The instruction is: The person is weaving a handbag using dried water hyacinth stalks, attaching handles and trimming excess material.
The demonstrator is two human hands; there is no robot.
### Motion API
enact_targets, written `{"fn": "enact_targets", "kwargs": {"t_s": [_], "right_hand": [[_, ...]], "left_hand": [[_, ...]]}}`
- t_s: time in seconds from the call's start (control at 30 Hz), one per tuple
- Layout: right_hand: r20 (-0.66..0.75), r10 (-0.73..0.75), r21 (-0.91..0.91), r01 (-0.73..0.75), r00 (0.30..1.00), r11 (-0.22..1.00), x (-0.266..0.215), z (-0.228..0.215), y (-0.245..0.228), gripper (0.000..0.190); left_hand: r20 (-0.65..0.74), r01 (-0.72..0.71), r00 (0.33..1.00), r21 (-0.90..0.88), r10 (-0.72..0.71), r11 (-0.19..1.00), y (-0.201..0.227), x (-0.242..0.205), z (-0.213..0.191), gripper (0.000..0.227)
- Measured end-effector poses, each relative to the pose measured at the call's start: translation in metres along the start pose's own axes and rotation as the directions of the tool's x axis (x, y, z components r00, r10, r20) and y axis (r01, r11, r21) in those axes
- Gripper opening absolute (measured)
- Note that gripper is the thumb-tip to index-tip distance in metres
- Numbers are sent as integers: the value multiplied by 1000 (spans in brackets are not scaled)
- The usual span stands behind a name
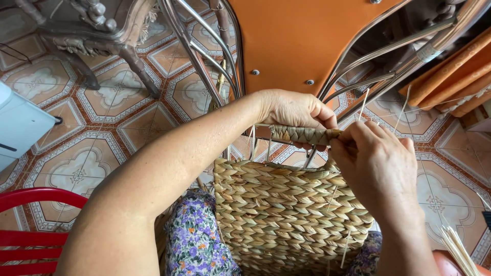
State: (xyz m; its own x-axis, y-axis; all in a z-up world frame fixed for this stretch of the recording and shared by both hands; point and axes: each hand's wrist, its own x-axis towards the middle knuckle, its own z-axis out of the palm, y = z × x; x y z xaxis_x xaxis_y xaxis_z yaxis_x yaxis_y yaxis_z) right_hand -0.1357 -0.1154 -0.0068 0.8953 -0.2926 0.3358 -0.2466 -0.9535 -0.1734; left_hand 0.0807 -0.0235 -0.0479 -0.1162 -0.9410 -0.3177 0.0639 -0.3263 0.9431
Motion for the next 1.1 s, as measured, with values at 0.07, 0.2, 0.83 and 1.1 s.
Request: {"fn": "enact_targets", "kwargs": {"t_s": [0.07,0.2,0.83,1.1], "right_hand": [[36,-33,40,32,999,999,-3,-7,1,24],[23,-30,325,21,999,945,-8,-13,6,19],[-166,-21,128,42,986,991,-11,3,4,21],[-225,-12,112,38,974,993,-9,18,6,19]], "left_hand": [[53,-32,998,-12,33,999,-5,5,-3,22],[107,-37,993,-19,39,999,0,1,0,23],[51,16,999,-54,-13,998,5,-5,4,23],[60,102,994,-145,-94,984,11,-6,5,22]]}}
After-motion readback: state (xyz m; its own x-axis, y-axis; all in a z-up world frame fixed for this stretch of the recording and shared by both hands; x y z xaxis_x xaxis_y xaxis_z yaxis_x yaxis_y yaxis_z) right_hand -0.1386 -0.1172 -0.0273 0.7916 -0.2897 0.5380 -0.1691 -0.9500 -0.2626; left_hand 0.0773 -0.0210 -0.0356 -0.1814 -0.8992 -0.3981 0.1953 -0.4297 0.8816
